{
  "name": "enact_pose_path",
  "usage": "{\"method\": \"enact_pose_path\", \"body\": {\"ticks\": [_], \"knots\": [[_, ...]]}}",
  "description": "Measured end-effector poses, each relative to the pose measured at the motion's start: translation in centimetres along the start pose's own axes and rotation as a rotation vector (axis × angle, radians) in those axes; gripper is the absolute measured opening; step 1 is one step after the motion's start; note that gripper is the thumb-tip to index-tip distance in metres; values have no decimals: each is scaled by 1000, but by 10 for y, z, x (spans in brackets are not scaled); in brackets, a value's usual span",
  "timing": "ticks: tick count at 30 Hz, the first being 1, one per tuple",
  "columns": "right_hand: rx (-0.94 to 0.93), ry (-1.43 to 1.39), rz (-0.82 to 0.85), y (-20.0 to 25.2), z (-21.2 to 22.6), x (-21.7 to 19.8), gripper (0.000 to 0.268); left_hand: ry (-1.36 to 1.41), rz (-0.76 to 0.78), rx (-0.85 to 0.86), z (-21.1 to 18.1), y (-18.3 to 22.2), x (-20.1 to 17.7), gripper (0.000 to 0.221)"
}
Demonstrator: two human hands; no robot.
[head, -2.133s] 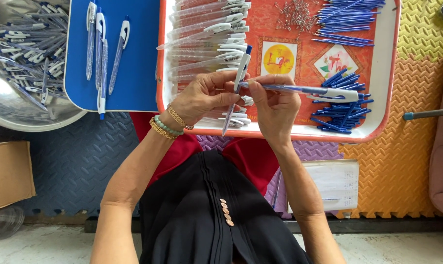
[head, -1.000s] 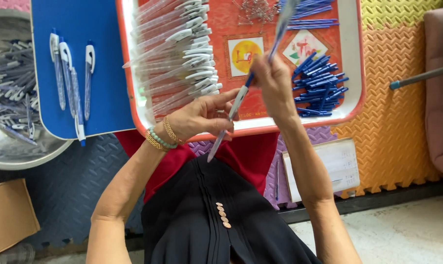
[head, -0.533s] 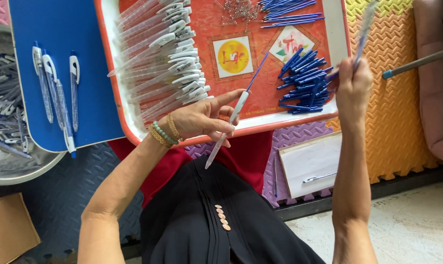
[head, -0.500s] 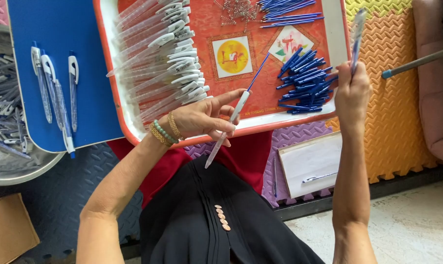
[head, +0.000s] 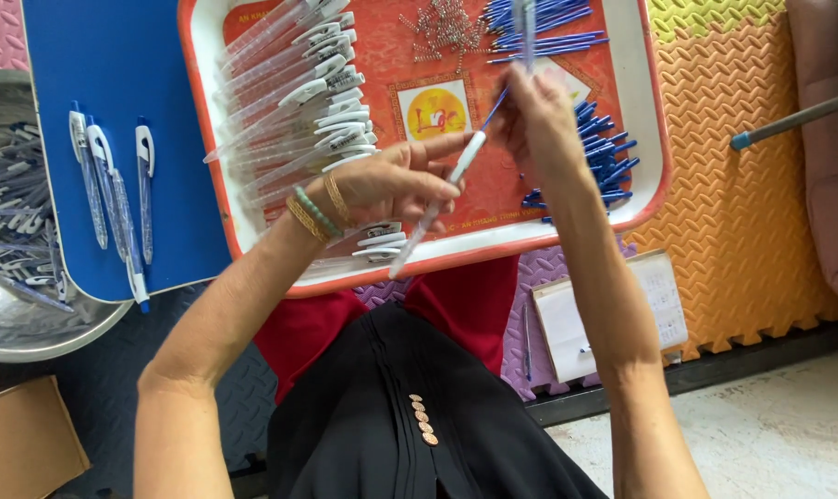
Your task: The person assembles pens by hand, inserting ink cartridges into pen barrels and attaching caps while working on a tray positioned on their lap.
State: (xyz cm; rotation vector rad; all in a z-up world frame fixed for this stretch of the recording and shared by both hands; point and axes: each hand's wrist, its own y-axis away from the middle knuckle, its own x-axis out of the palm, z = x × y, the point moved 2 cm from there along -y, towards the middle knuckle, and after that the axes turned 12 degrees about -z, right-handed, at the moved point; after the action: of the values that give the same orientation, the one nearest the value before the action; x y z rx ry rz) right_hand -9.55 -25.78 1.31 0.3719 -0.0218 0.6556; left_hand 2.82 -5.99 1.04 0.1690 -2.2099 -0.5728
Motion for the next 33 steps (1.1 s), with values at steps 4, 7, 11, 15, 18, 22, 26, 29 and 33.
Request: {"method": "enact_pose_path", "body": {"ticks": [4, 7, 11, 15, 18, 22, 26, 29, 33], "knots": [[-150, -205, -149, -89, -13, -44, 23, -88, -101, 99, -37, -11, -16, 88], [-205, -223, -272, -101, 9, -62, 21, -111, -201, 117, -68, -39, -41, 43], [-256, -70, -364, -123, 1, -76, 26, 13, -398, 58, -88, -73, -57, 61], [-297, -22, -386, -130, -1, -81, 23, -192, -476, 101, -109, -76, -46, 25], [-334, 35, -371, -132, 4, -79, 28, -432, -559, 65, -121, -36, -4, 46], [-373, 280, -321, -137, 3, -84, 39, -1163, -402, 388, -113, 15, -25, 43], [-298, 182, -290, -126, 7, -88, 35, -1617, -706, 413, -89, 73, -50, 33], [-178, 144, -279, -112, 14, -88, 32, -1562, -741, 382, -59, 97, -63, 31], [-134, 1, -390, -71, 36, -74, 42, -1665, -751, 642, -17, 100, -76, 28]]}}
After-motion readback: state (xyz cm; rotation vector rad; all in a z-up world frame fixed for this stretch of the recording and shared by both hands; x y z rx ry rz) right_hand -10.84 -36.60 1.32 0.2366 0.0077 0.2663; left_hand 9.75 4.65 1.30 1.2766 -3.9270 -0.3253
